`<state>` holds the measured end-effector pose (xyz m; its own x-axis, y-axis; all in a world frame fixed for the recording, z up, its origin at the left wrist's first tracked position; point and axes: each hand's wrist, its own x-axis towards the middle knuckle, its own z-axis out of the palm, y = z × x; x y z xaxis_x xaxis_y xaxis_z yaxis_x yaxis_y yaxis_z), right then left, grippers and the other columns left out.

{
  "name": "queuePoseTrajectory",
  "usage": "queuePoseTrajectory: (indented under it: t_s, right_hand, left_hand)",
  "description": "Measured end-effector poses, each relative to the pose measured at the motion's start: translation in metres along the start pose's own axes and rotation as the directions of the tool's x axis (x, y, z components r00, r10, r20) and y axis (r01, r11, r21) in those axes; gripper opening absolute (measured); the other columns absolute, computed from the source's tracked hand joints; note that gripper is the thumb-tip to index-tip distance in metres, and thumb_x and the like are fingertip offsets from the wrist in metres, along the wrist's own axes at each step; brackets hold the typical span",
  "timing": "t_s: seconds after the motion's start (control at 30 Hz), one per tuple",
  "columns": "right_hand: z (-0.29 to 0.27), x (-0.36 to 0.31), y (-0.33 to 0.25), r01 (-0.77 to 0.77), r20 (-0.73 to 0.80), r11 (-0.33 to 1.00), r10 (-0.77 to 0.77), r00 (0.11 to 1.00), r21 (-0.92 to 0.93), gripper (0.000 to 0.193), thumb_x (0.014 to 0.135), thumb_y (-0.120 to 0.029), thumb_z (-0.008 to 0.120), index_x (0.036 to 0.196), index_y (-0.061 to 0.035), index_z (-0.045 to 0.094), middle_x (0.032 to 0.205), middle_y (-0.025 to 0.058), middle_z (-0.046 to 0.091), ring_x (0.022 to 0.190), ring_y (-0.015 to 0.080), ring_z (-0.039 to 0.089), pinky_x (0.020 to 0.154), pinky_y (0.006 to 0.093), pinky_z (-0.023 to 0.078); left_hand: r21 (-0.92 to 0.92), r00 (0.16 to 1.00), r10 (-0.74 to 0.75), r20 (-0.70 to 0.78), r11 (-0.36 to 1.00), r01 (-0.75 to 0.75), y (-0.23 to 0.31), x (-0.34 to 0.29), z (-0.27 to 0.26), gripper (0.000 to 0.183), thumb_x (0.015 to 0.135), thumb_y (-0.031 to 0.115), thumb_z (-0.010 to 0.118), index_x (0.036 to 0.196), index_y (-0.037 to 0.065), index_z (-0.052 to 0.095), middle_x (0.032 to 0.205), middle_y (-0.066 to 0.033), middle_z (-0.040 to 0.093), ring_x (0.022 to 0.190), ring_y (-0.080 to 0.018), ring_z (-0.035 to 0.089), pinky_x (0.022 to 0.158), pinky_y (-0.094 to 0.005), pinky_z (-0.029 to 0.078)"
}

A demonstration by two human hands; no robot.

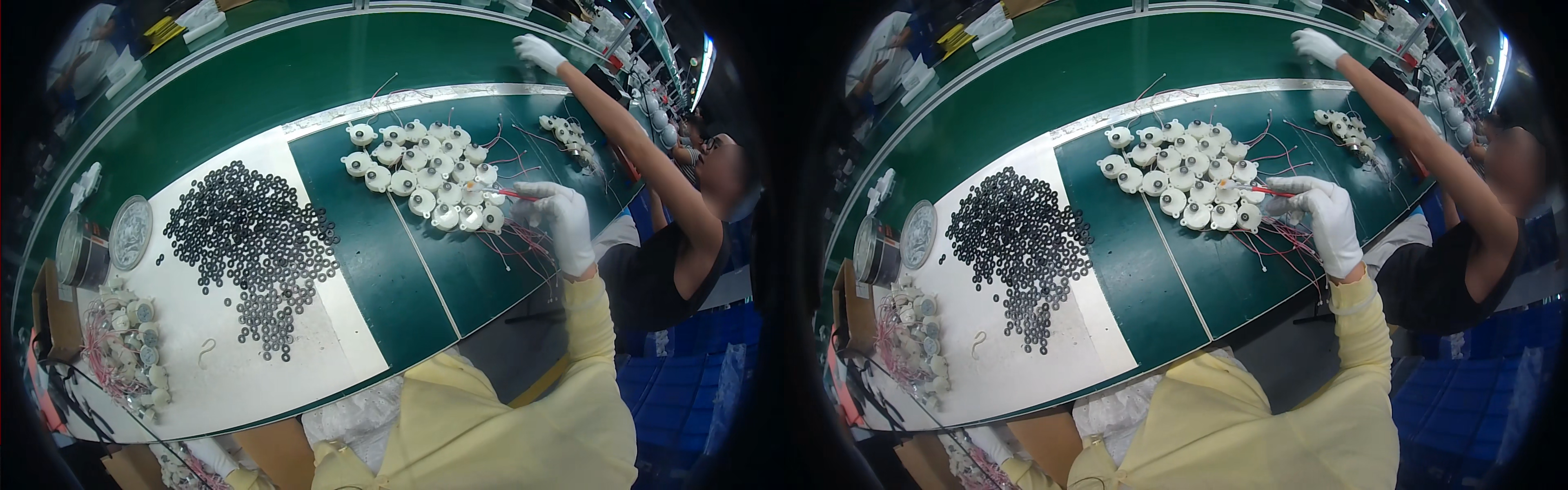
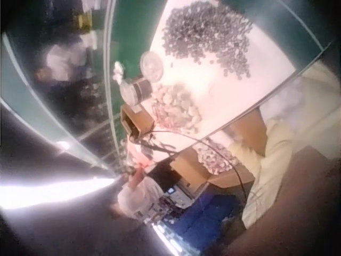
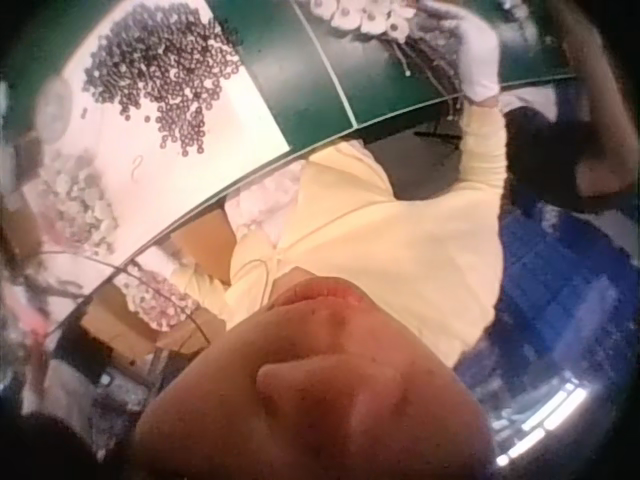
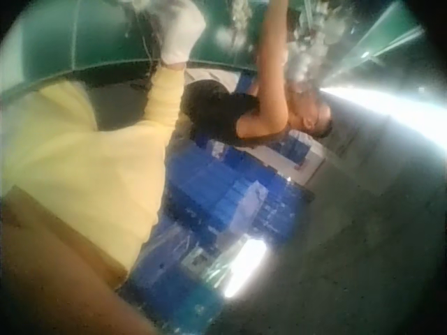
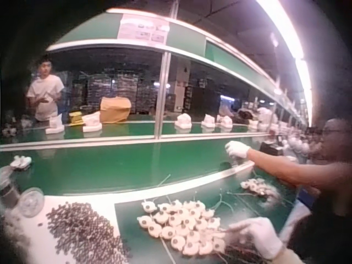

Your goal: The person assembles small white electronic components on a green workbench. They use a red-handled tool to manipulate wires and a pair of pliers to cut wires. The person also handles small black washers and places them into the components. The task involves repetitive assembly steps and wire management.

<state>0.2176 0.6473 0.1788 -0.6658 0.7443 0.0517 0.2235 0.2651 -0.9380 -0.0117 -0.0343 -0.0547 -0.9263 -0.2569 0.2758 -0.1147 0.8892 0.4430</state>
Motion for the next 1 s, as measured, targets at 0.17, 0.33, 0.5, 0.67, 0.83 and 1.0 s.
queuePoseTrajectory:
  t_s: [0.17, 0.33, 0.5, 0.67, 0.83, 1.0]
  right_hand:
    - [0.004, 0.005, 0.003, -0.028, 0.028, 0.999, 0.027, 0.999, 0.025, 0.044, 0.081, -0.007, 0.042, 0.11, 0.0089, 0.07, 0.089, 0.0147, 0.075, 0.077, 0.0126, 0.068, 0.066, 0.0226, 0.047]
    - [0.003, 0.003, 0.006, -0.015, 0.01, 1.0, 0.015, 1.0, -0.008, 0.044, 0.081, -0.006, 0.041, 0.11, 0.0084, 0.07, 0.088, 0.0151, 0.075, 0.074, 0.0126, 0.067, 0.064, 0.0222, 0.047]
    - [-0.001, 0.0, 0.004, -0.03, -0.01, 0.999, 0.03, 1.0, -0.036, 0.044, 0.08, -0.006, 0.041, 0.109, 0.0088, 0.07, 0.087, 0.0163, 0.075, 0.073, 0.013, 0.067, 0.063, 0.0222, 0.047]
    - [-0.014, -0.007, 0.002, 0.037, -0.066, 0.999, -0.039, 0.997, -0.036, 0.044, 0.079, -0.006, 0.042, 0.108, 0.0087, 0.071, 0.088, 0.0165, 0.075, 0.077, 0.0147, 0.068, 0.068, 0.0236, 0.049]
    - [-0.022, -0.012, 0.004, 0.151, -0.02, 0.973, -0.156, 0.988, -0.174, 0.044, 0.076, 0.0, 0.042, 0.108, 0.0071, 0.071, 0.099, 0.016, 0.074, 0.093, 0.019, 0.07, 0.079, 0.0269, 0.052]
    - [-0.03, -0.013, 0.018, 0.171, -0.015, 0.973, -0.175, 0.984, -0.153, 0.045, 0.076, 0.004, 0.039, 0.108, 0.0058, 0.071, 0.103, 0.0156, 0.074, 0.096, 0.0192, 0.07, 0.082, 0.0279, 0.052]
  left_hand:
    - [0.074, 0.996, -0.082, 0.03, 0.994, 0.079, 0.012, -0.003, -0.007, 0.041, 0.102, 0.026, 0.052, 0.128, -0.005, 0.056, 0.117, -0.0259, 0.067, 0.104, -0.0377, 0.065, 0.087, -0.0412, 0.053]
    - [0.013, 0.99, -0.139, 0.03, 0.99, 0.138, 0.01, -0.002, -0.005, 0.041, 0.102, 0.027, 0.052, 0.128, -0.005, 0.056, 0.117, -0.0252, 0.067, 0.104, -0.0373, 0.065, 0.088, -0.0409, 0.053]
    - [-0.036, 0.999, -0.04, -0.037, 0.999, 0.039, -0.007, -0.002, 0.002, 0.043, 0.099, 0.026, 0.058, 0.126, -0.007, 0.056, 0.111, -0.0293, 0.067, 0.098, -0.0405, 0.066, 0.082, -0.0431, 0.053]
    - [0.047, 0.999, -0.044, -0.004, 0.998, 0.044, -0.001, 0.0, 0.001, 0.041, 0.099, 0.025, 0.057, 0.125, -0.007, 0.056, 0.112, -0.0284, 0.067, 0.099, -0.0399, 0.065, 0.082, -0.0425, 0.053]
    - [0.048, 0.998, -0.057, 0.001, 0.997, 0.057, -0.002, 0.0, 0.0, 0.042, 0.1, 0.025, 0.056, 0.128, -0.007, 0.055, 0.113, -0.0285, 0.066, 0.098, -0.0405, 0.065, 0.081, -0.0431, 0.053]
    - [-0.022, 1.0, -0.022, 0.003, 1.0, 0.022, -0.014, 0.002, 0.004, 0.045, 0.101, 0.027, 0.055, 0.13, -0.007, 0.053, 0.116, -0.0296, 0.065, 0.1, -0.0413, 0.064, 0.082, -0.0435, 0.052]
